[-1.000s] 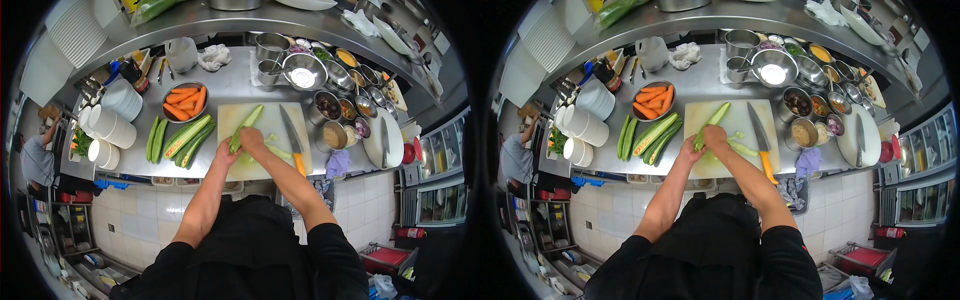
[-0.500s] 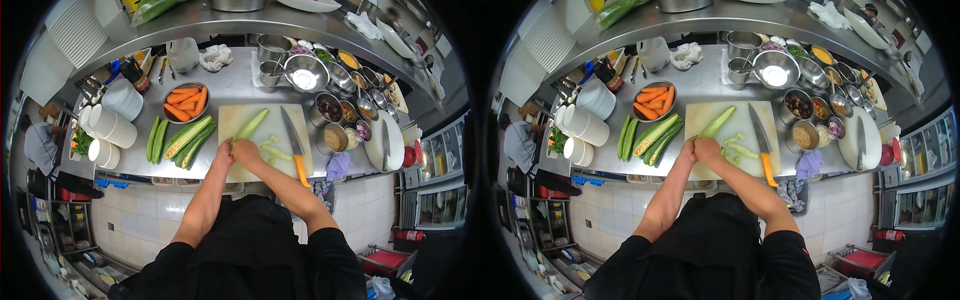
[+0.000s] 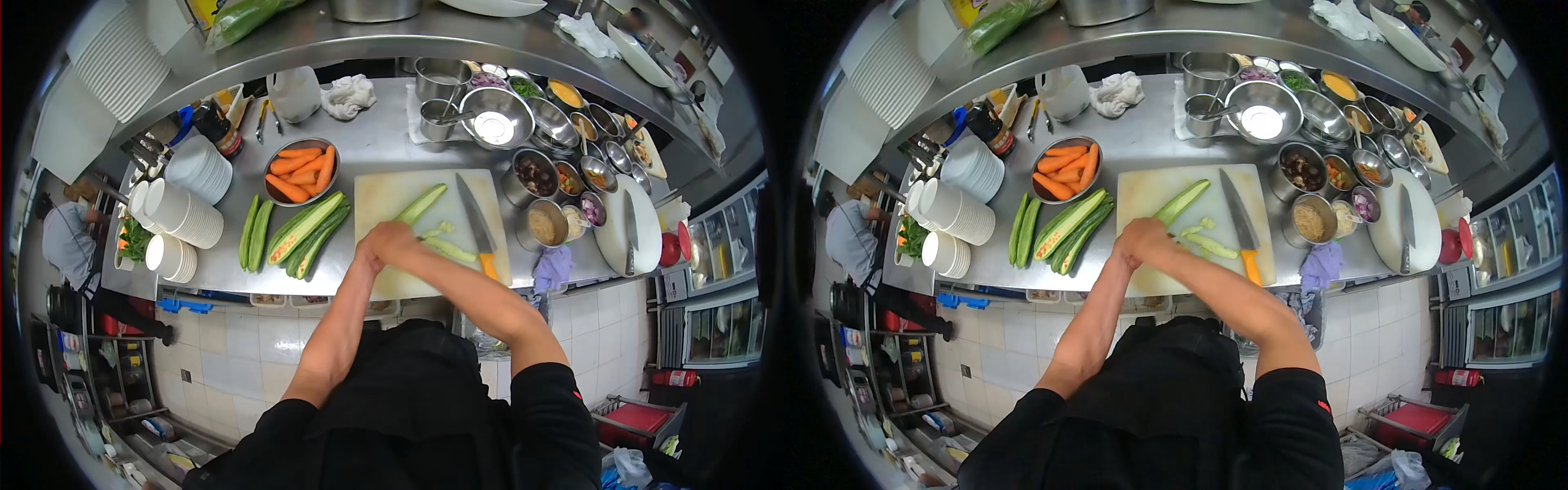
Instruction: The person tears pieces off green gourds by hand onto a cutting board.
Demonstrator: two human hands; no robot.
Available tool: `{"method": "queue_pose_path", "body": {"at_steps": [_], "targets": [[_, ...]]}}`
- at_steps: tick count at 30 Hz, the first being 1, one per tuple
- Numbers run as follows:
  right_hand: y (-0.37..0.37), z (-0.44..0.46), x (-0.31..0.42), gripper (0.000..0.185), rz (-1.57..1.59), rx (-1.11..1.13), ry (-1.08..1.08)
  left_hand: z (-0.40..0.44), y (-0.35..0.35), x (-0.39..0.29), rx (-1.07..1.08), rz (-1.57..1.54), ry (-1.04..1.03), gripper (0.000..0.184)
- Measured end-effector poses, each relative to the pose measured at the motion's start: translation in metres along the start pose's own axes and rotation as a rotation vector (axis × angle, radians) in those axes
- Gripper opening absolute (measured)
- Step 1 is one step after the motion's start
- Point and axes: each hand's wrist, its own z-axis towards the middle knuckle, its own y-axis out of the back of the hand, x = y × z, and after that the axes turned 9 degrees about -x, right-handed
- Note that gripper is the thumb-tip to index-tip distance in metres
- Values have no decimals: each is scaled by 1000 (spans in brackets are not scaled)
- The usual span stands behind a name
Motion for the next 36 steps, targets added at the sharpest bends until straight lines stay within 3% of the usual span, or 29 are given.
{"method": "queue_pose_path", "body": {"at_steps": [3,6,9,12,18,23,26,30,32,36], "targets": [[14,-4,-41,21,42,91,-68,-10,-19,-9,-67,22,58,25],[-6,8,-79,21,31,63,-316,-16,-25,-9,-103,38,34,25],[-30,-5,-52,14,24,-123,-297,-17,-30,-10,-91,20,45,26],[-40,-11,-52,12,124,-193,-481,-17,-27,-13,-77,-19,54,26],[-22,-2,-86,11,81,-307,-379,-15,-33,-11,-166,36,35,28],[-66,11,-29,12,57,-282,-328,-18,-37,-5,-388,99,-85,26],[-27,-18,5,13,104,-151,-188,-8,-12,-7,91,-21,95,26],[-16,-20,-38,13,168,-207,-199,-20,-29,-8,-129,-17,42,26],[-12,1,-68,15,102,-48,-420,-29,-40,-10,-182,23,13,26],[-39,2,-42,15,60,-79,-268,-21,-34,-8,-88,45,48,26]]}}
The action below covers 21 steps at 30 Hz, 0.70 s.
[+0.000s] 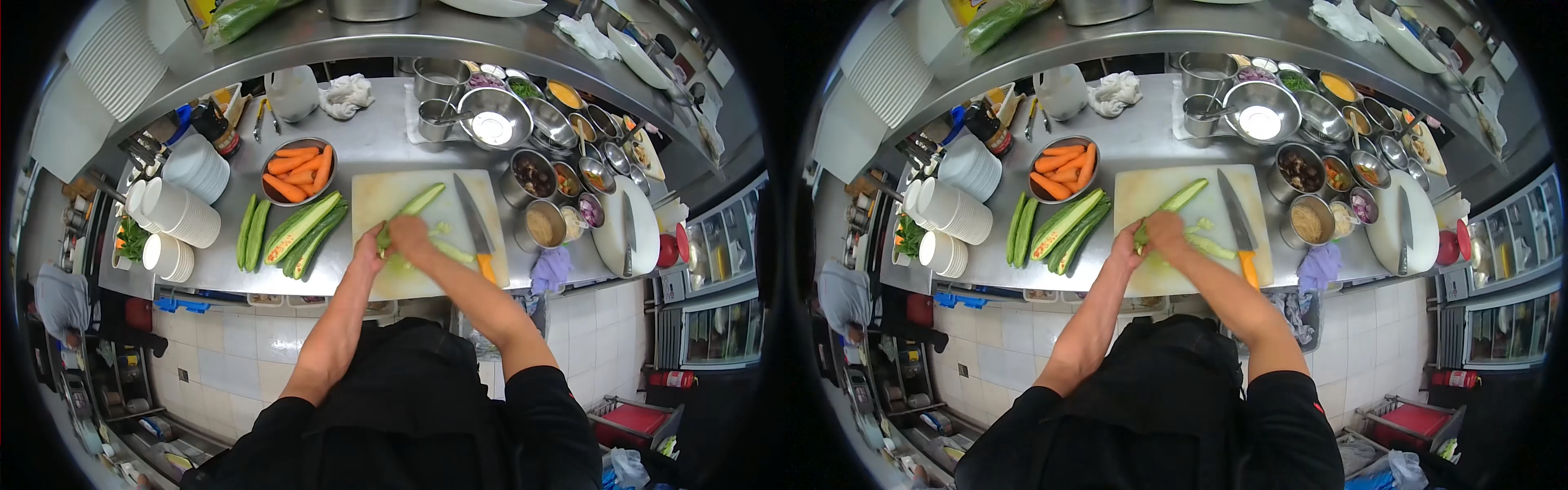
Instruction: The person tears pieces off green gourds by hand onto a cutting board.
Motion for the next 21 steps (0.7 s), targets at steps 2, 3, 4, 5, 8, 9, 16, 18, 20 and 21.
{"method": "queue_pose_path", "body": {"at_steps": [2,3,4,5,8,9,16,18,20,21], "targets": [[-5,-25,37,15,-55,-25,124,3,12,-2,108,33,75,25],[-4,-36,50,15,-67,-28,150,5,16,-2,114,-14,106,26],[0,-39,57,15,-79,-36,173,8,18,-3,124,-57,135,26],[7,-38,49,13,11,-31,115,9,21,-3,132,-99,167,27],[24,-22,7,10,164,-36,-2,-7,1,-5,-24,3,-49,31],[25,-16,-2,10,142,-56,-15,-10,-2,-3,-51,13,-67,30],[-13,-27,35,15,-2,-94,40,6,5,11,-77,45,-152,35],[3,-37,34,13,94,-65,28,6,8,11,-74,38,-137,37],[12,-38,23,13,164,-92,-4,-13,-8,6,-169,60,-141,35],[16,-32,12,13,185,-128,-32,-12,-9,4,-125,43,-124,34]]}}
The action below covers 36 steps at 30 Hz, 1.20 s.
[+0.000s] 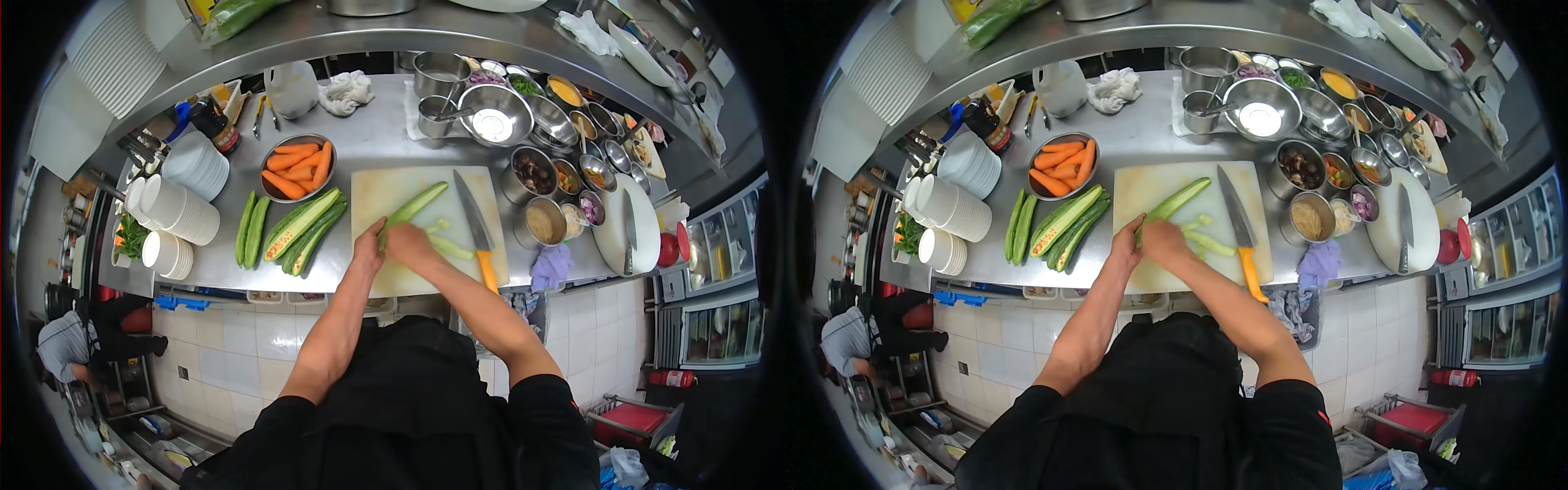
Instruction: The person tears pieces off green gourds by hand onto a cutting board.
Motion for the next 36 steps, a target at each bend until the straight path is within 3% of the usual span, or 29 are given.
{"method": "queue_pose_path", "body": {"at_steps": [2,5,8,11,17,20,23,27,30,32,36], "targets": [[5,12,-20,15,-1,-11,-76,6,3,0,84,-36,37,31],[2,32,-38,15,-16,3,-171,8,4,-1,26,-52,72,30],[-27,20,-2,13,-46,-44,-118,7,-7,2,9,-66,39,29],[-9,-2,26,13,-22,3,129,17,11,-4,260,-38,118,31],[11,26,-31,15,49,48,-137,-6,-7,-13,-1,-144,230,33],[-23,24,-15,16,-4,-15,-99,22,5,4,42,-114,165,33],[-18,-2,21,19,-14,30,98,26,15,-7,197,-64,315,32],[2,9,-9,14,19,26,-50,30,12,-3,88,-94,262,32],[17,30,-34,17,-55,155,-115,10,-1,-2,25,-92,195,33],[10,23,-17,19,-50,140,-49,10,-4,0,35,-80,154,34],[5,-8,18,22,5,190,81,28,15,2,83,-105,358,38]]}}
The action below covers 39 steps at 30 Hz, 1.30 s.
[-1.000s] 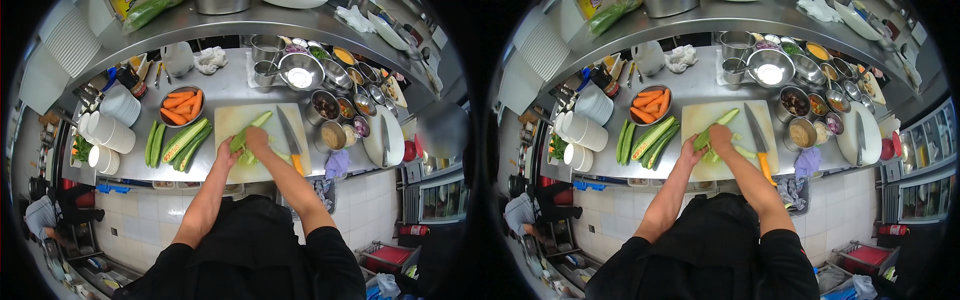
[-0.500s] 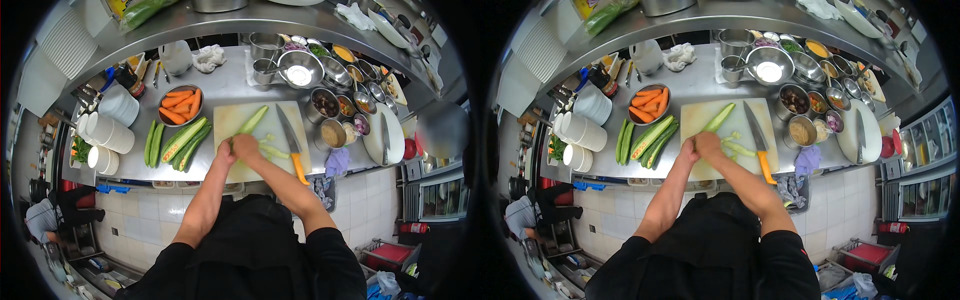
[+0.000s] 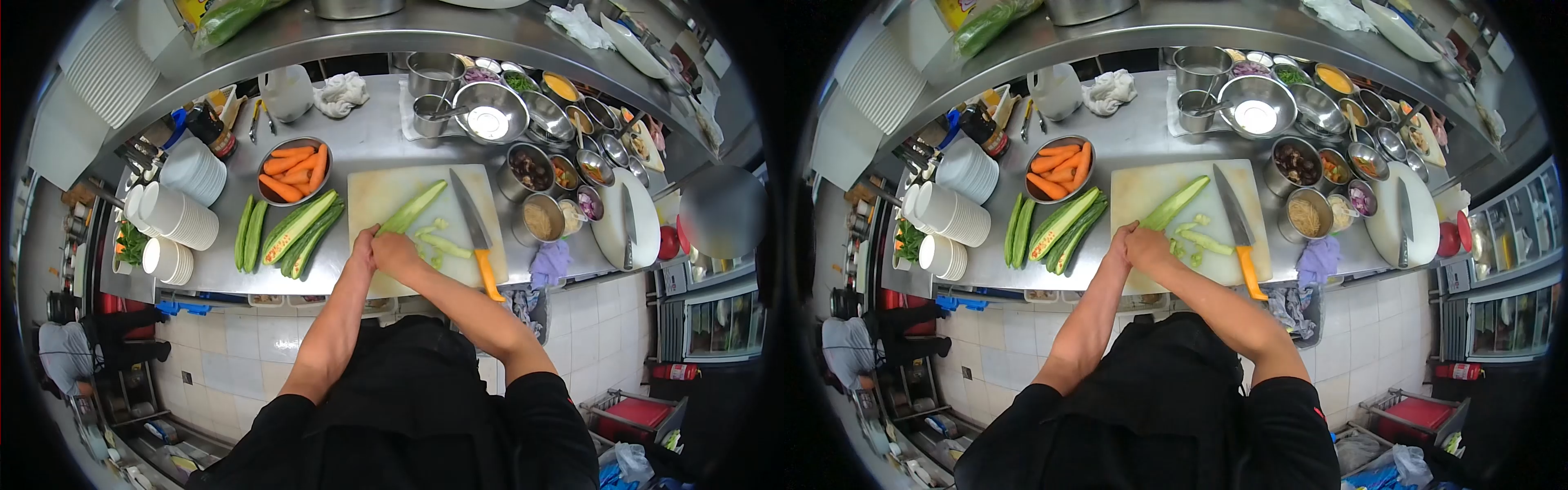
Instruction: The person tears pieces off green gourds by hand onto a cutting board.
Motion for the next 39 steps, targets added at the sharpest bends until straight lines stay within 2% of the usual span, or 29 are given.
{"method": "queue_pose_path", "body": {"at_steps": [4,5,8,9,11,12,14,15,18,21,24,27,30,31,34,35,36,39], "targets": [[14,-5,-30,19,64,57,49,-10,-1,2,66,-92,-93,40],[15,-4,-41,21,30,30,-26,-20,-7,1,93,-135,-130,39],[41,-10,-67,27,-97,3,-144,-42,-30,-5,56,287,-333,29],[51,-10,-72,29,-141,0,-168,-44,-37,-6,-31,411,-492,26],[51,-2,-86,33,-104,-230,-205,-46,-52,-1,-205,652,-806,26],[51,1,-91,34,-87,-342,-222,-48,-58,-3,-199,775,-963,26],[75,2,-83,27,54,-518,-90,-54,-77,-12,-174,1021,-1285,28],[86,2,-80,24,124,-605,-24,-76,-98,-13,-137,1064,-1323,31],[101,7,-84,23,216,-647,82,-108,-131,-22,-100,1123,-1314,41],[110,4,-83,22,453,-661,-24,-135,-150,-22,-58,1036,-1309,56],[96,10,-83,23,684,-614,-190,-110,-132,-17,91,755,-1110,58],[92,11,-69,19,1336,-567,-606,-67,-78,-15,96,867,-831,51],[49,25,-78,20,1819,-423,-767,-78,-46,-1,291,632,-352,48],[28,30,-83,17,1838,-385,-816,-76,-36,-1,277,620,-336,46],[-54,52,-114,14,1049,-559,-774,-63,-7,-15,198,580,-286,41],[-55,43,-104,15,581,-822,-625,-58,3,-22,148,573,-253,40],[-43,38,-96,15,543,-719,-523,-54,13,-26,96,566,-217,38],[-15,33,-81,17,393,-498,-228,-38,36,-32,133,258,-153,37]]}}
